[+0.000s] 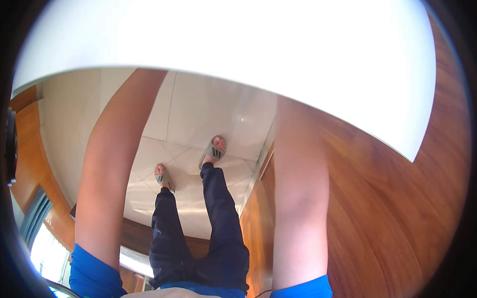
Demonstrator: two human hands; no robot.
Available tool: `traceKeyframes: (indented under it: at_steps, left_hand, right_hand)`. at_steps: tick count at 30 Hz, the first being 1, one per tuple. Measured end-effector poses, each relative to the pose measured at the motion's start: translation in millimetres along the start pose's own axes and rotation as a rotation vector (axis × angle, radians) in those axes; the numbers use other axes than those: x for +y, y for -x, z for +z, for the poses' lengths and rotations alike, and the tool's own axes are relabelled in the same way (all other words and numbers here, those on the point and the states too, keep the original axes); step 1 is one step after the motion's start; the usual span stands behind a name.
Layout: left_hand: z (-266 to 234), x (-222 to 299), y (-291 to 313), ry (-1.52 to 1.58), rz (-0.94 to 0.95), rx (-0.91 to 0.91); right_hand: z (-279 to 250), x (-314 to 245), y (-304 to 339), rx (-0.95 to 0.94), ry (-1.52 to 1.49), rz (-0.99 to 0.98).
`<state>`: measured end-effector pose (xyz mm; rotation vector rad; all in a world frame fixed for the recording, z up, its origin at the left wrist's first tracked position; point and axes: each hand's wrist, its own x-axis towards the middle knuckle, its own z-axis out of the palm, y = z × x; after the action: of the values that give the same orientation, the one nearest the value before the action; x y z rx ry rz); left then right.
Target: The person sweeps the tiled floor with a green broom, moving around a bed and a white cabinet. They briefly lift a mattress cover and later open and close a cabinet drawer while continuing to sweep.
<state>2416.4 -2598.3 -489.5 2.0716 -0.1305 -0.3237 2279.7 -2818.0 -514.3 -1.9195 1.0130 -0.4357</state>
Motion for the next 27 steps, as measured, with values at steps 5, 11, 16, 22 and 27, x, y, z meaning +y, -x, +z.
traceKeyframes:
  at_steps: [5, 11, 16, 22, 27]
  left_hand:
    - [-4.7, -11.4, -9.7, 0.008, 0.001, -0.012]
    - [-12.8, -30.9, 12.1, 0.026, 0.016, -0.006]
    - [-16.2, -32.7, 69.3, 0.038, -0.125, 0.104]
    - [-53.9, -16.7, 113.9, -0.055, -0.501, -0.002]
    - [-46.0, -34.9, 98.9, -0.104, -0.570, -0.383]
  right_hand:
    - [-0.2, -3.8, 3.7, -0.015, -0.019, -0.016]
    - [-6.5, 2.2, 31.5, -0.017, -0.058, 0.003]
    - [-5.0, 12.0, 100.7, 0.127, -0.106, 0.174]
    - [-40.6, 11.4, 164.5, -0.006, -0.198, 0.402]
    - [-57.4, 43.1, 160.8, -0.035, -0.234, 0.541]
